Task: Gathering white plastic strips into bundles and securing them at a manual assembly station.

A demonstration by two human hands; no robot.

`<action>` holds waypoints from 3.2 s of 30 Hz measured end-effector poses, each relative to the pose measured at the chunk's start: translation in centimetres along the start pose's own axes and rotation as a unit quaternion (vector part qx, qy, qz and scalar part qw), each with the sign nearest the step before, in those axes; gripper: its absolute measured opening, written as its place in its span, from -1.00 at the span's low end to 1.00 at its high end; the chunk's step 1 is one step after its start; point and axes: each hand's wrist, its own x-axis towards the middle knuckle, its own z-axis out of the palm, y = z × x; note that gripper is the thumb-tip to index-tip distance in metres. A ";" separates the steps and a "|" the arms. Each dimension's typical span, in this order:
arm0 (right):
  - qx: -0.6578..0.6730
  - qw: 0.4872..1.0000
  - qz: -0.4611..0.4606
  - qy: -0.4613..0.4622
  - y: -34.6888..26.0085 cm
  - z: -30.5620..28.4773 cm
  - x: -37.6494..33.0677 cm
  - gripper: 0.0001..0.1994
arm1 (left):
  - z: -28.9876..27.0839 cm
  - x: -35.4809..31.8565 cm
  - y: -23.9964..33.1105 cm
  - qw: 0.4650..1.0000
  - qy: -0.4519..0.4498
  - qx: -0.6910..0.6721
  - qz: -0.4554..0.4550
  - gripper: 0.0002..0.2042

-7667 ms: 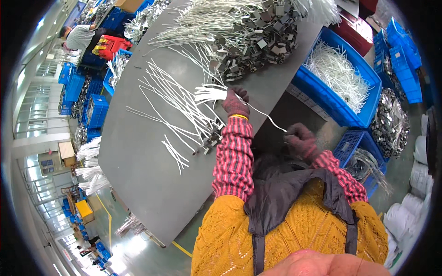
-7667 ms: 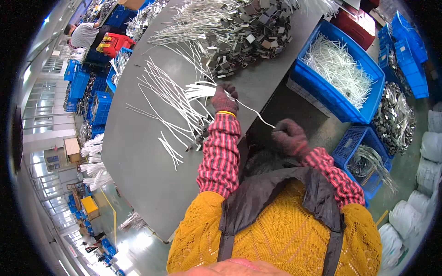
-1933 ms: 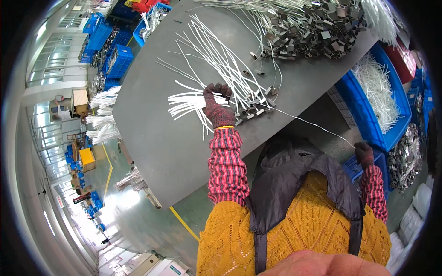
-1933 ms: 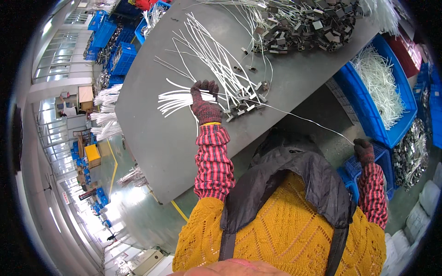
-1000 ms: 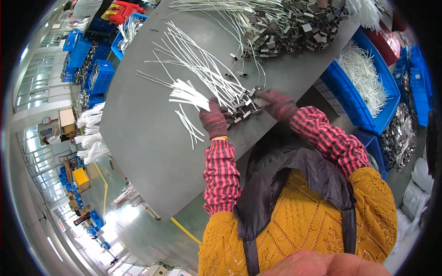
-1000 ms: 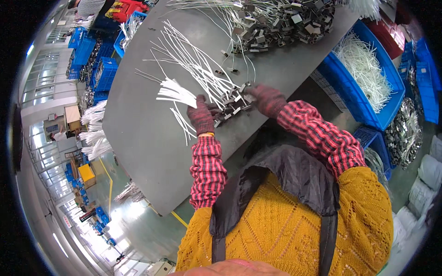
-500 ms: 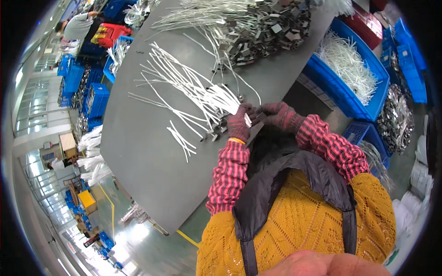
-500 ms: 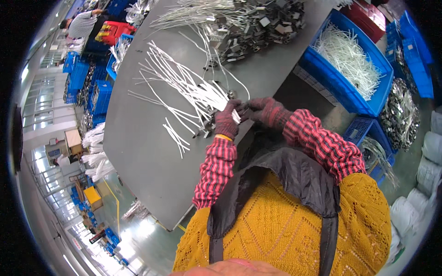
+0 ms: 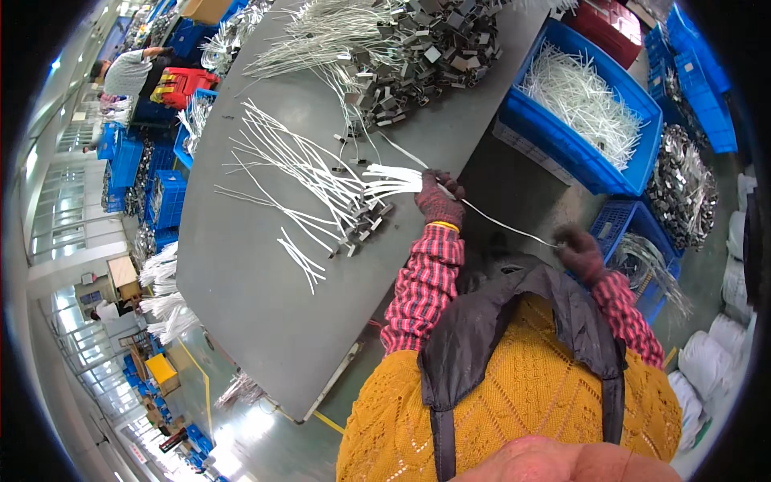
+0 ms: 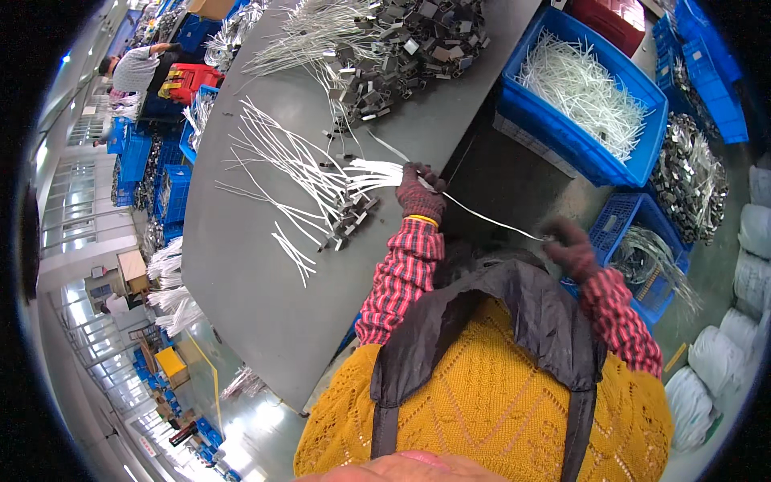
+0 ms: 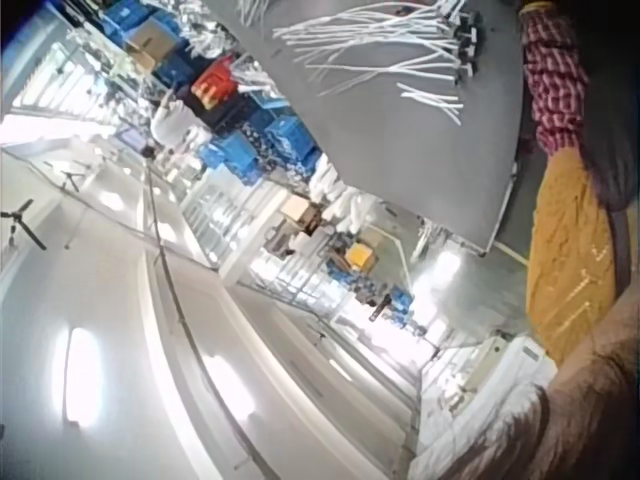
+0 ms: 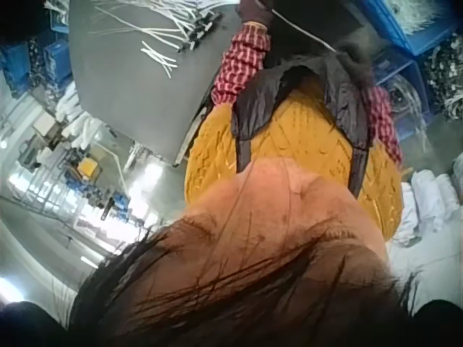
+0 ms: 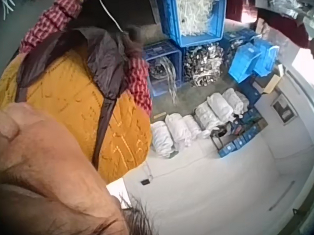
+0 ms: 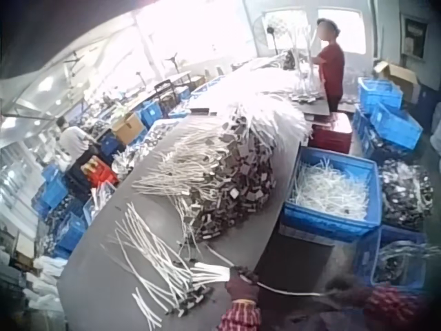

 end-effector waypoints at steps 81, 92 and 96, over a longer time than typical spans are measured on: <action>0.192 0.960 -0.066 -0.195 -8.4 11.0 6.4 -0.72 | 4.7 -1.4 7.4 0.993 0.098 0.044 0.058 -0.86; -0.162 0.964 0.131 0.164 23.7 -15.5 -9.8 -0.66 | 0.4 0.5 5.2 0.984 -0.116 -0.076 0.110 -0.65; -0.088 0.959 0.210 0.168 18.8 -14.9 -9.1 -0.66 | -0.8 -0.1 9.1 0.978 -0.071 -0.024 0.194 -0.65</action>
